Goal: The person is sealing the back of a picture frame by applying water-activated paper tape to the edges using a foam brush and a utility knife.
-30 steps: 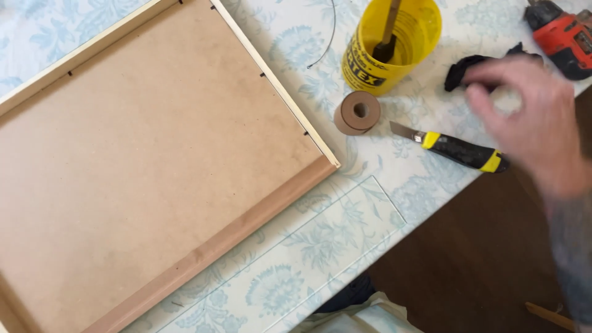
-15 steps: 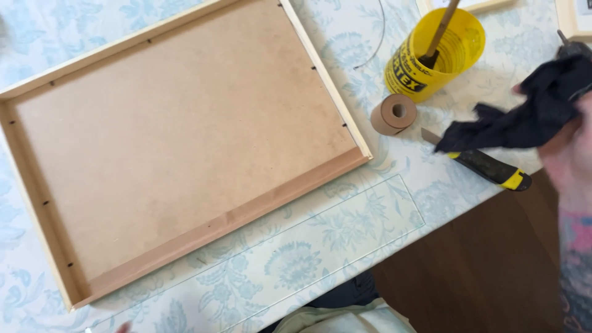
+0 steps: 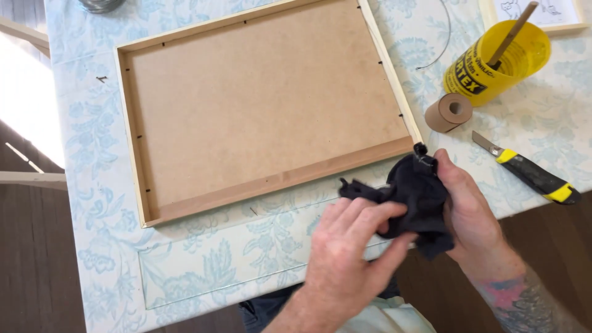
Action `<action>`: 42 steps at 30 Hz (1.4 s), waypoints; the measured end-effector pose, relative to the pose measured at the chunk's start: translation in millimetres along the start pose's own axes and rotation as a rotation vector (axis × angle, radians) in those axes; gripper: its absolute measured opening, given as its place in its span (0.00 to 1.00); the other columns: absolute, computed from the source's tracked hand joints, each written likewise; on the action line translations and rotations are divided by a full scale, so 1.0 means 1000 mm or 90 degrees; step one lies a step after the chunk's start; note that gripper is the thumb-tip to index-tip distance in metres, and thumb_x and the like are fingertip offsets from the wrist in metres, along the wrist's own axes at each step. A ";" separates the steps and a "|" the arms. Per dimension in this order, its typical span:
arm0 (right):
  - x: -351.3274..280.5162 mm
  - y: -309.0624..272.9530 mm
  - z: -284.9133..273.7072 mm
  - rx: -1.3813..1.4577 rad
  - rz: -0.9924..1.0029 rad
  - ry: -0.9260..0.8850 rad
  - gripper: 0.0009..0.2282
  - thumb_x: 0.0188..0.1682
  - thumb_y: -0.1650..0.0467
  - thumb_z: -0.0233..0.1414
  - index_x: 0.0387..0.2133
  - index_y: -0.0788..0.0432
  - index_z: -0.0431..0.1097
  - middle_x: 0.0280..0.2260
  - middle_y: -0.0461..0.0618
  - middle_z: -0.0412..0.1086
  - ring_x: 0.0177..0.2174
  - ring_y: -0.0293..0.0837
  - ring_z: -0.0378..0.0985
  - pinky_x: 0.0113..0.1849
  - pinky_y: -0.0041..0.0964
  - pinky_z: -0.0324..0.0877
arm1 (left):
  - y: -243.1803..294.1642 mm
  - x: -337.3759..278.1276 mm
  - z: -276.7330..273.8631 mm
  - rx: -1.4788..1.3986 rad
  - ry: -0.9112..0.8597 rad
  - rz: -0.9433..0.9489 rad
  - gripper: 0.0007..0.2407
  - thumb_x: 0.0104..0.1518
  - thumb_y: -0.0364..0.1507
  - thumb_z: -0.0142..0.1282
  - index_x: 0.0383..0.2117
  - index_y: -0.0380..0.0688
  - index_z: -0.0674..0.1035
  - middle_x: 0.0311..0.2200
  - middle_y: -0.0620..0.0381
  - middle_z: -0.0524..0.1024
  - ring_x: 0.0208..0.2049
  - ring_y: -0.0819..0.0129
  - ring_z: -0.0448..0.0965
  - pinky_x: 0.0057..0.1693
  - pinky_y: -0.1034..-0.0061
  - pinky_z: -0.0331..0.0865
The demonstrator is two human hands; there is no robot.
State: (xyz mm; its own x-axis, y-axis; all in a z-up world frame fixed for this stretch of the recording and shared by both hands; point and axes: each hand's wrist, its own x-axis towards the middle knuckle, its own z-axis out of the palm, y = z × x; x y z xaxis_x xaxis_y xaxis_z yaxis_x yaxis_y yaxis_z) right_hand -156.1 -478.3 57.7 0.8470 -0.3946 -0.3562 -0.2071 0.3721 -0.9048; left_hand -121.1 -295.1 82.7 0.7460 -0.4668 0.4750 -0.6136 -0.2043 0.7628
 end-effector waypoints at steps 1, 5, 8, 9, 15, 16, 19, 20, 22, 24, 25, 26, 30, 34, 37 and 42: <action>0.000 0.004 -0.007 0.010 0.001 -0.027 0.25 0.62 0.56 0.42 0.32 0.67 0.74 0.29 0.58 0.77 0.30 0.47 0.79 0.33 0.39 0.74 | -0.002 -0.002 -0.003 -0.068 -0.001 -0.019 0.09 0.57 0.29 0.66 0.39 0.46 0.78 0.33 0.56 0.76 0.33 0.62 0.76 0.43 0.69 0.71; 0.011 0.020 -0.036 -0.153 -0.154 -0.060 0.20 0.60 0.66 0.49 0.16 0.58 0.66 0.19 0.41 0.65 0.23 0.33 0.64 0.26 0.29 0.60 | -0.007 0.000 -0.017 -0.451 -0.055 -0.236 0.03 0.61 0.25 0.60 0.35 0.45 0.78 0.38 0.58 0.75 0.34 0.73 0.71 0.46 0.78 0.70; -0.006 -0.017 -0.010 -0.480 -0.383 0.013 0.04 0.54 0.78 0.52 0.38 0.64 0.64 0.47 0.57 0.66 0.50 0.48 0.72 0.54 0.40 0.73 | -0.015 -0.002 -0.011 -0.574 -0.046 -0.463 0.06 0.63 0.32 0.58 0.31 0.45 0.78 0.23 0.71 0.70 0.26 0.85 0.65 0.36 0.86 0.61; -0.009 -0.018 -0.011 -0.479 -0.385 0.012 0.04 0.54 0.78 0.52 0.38 0.64 0.64 0.47 0.57 0.66 0.50 0.48 0.72 0.54 0.40 0.73 | -0.013 0.000 -0.009 -0.573 -0.046 -0.462 0.06 0.63 0.32 0.58 0.31 0.45 0.78 0.23 0.71 0.70 0.26 0.85 0.65 0.36 0.86 0.61; -0.043 -0.034 0.012 -0.221 -0.219 -0.216 0.29 0.32 0.86 0.49 0.53 0.65 0.61 0.54 0.61 0.71 0.56 0.49 0.74 0.56 0.38 0.69 | -0.008 -0.001 0.004 -0.581 0.023 -0.481 0.09 0.58 0.30 0.63 0.38 0.37 0.84 0.30 0.57 0.85 0.33 0.81 0.81 0.43 0.85 0.77; -0.041 -0.028 0.005 -0.242 -0.188 -0.169 0.27 0.36 0.81 0.54 0.54 0.64 0.63 0.50 0.57 0.72 0.49 0.44 0.76 0.50 0.34 0.71 | -0.008 -0.002 0.000 -0.604 -0.006 -0.459 0.09 0.59 0.27 0.61 0.43 0.37 0.83 0.32 0.58 0.83 0.35 0.80 0.80 0.45 0.84 0.76; -0.031 -0.025 -0.005 -0.307 -0.133 -0.098 0.22 0.41 0.78 0.55 0.52 0.61 0.69 0.43 0.49 0.72 0.37 0.39 0.76 0.40 0.30 0.73 | -0.014 -0.004 0.002 -0.554 -0.006 -0.400 0.09 0.58 0.26 0.61 0.44 0.39 0.83 0.35 0.57 0.82 0.36 0.77 0.80 0.47 0.81 0.78; -0.029 -0.026 -0.006 -0.351 -0.112 -0.067 0.20 0.41 0.79 0.52 0.51 0.59 0.72 0.40 0.47 0.72 0.32 0.38 0.75 0.36 0.30 0.73 | -0.017 -0.006 0.005 -0.484 0.015 -0.363 0.08 0.57 0.26 0.63 0.41 0.42 0.84 0.35 0.57 0.83 0.36 0.75 0.82 0.48 0.79 0.80; -0.031 -0.027 -0.011 -0.364 -0.125 -0.088 0.20 0.44 0.72 0.50 0.52 0.61 0.70 0.45 0.49 0.73 0.40 0.40 0.76 0.42 0.33 0.72 | -0.017 -0.013 0.025 -0.546 0.061 -0.388 0.08 0.57 0.25 0.64 0.41 0.42 0.83 0.37 0.56 0.83 0.36 0.76 0.82 0.47 0.80 0.80; -0.025 -0.030 -0.006 -0.374 -0.138 -0.127 0.22 0.46 0.65 0.48 0.54 0.63 0.68 0.49 0.51 0.74 0.48 0.42 0.76 0.48 0.36 0.72 | -0.015 -0.015 0.032 -0.598 0.123 -0.412 0.08 0.56 0.23 0.65 0.42 0.41 0.83 0.39 0.55 0.83 0.35 0.76 0.82 0.46 0.81 0.79; -0.021 -0.032 -0.004 -0.429 -0.176 -0.086 0.16 0.46 0.72 0.52 0.48 0.64 0.71 0.45 0.52 0.76 0.45 0.42 0.77 0.49 0.34 0.72 | -0.011 -0.017 0.032 -0.644 0.105 -0.395 0.11 0.59 0.25 0.63 0.47 0.41 0.80 0.43 0.55 0.81 0.42 0.74 0.81 0.55 0.77 0.77; -0.015 -0.033 -0.001 -0.483 -0.215 -0.043 0.11 0.46 0.78 0.57 0.42 0.65 0.74 0.41 0.53 0.77 0.42 0.42 0.79 0.50 0.31 0.72 | -0.008 -0.019 0.032 -0.689 0.087 -0.376 0.13 0.61 0.26 0.60 0.51 0.42 0.77 0.47 0.55 0.79 0.49 0.72 0.79 0.64 0.72 0.74; 0.105 -0.057 -0.042 -0.692 -0.291 -0.149 0.07 0.57 0.77 0.48 0.43 0.64 0.74 0.46 0.55 0.76 0.50 0.49 0.76 0.61 0.40 0.63 | -0.007 -0.028 -0.042 -0.400 -0.066 -0.354 0.22 0.59 0.33 0.56 0.61 0.47 0.71 0.59 0.58 0.75 0.56 0.69 0.76 0.65 0.74 0.68; 0.152 -0.064 0.053 -0.728 -0.469 -0.375 0.11 0.55 0.77 0.54 0.51 0.62 0.68 0.54 0.62 0.71 0.53 0.53 0.75 0.56 0.42 0.68 | -0.047 -0.072 -0.058 -0.052 0.025 -0.256 0.15 0.62 0.32 0.57 0.52 0.38 0.78 0.52 0.43 0.80 0.52 0.55 0.82 0.58 0.59 0.78; 0.147 -0.037 0.152 -0.807 -0.405 -0.648 0.16 0.48 0.74 0.54 0.51 0.53 0.72 0.47 0.48 0.77 0.43 0.45 0.81 0.46 0.39 0.73 | -0.073 -0.084 -0.074 0.119 0.059 -0.246 0.15 0.62 0.31 0.58 0.53 0.37 0.77 0.53 0.43 0.78 0.53 0.52 0.81 0.57 0.60 0.76; 0.163 0.043 0.228 -0.718 -0.441 -0.995 0.11 0.51 0.68 0.53 0.45 0.56 0.73 0.45 0.46 0.76 0.37 0.45 0.83 0.42 0.41 0.77 | -0.095 -0.085 -0.094 0.342 0.071 -0.238 0.14 0.64 0.29 0.55 0.52 0.34 0.76 0.52 0.44 0.76 0.54 0.48 0.78 0.56 0.59 0.73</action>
State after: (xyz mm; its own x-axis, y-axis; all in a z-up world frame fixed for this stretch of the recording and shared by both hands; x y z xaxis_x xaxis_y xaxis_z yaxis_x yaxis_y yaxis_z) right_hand 84.3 -334.7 13.9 0.3856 0.9210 -0.0555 0.6382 -0.3097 -0.7048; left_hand -101.6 -154.9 11.0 0.9385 -0.1949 0.2849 -0.3299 -0.7497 0.5737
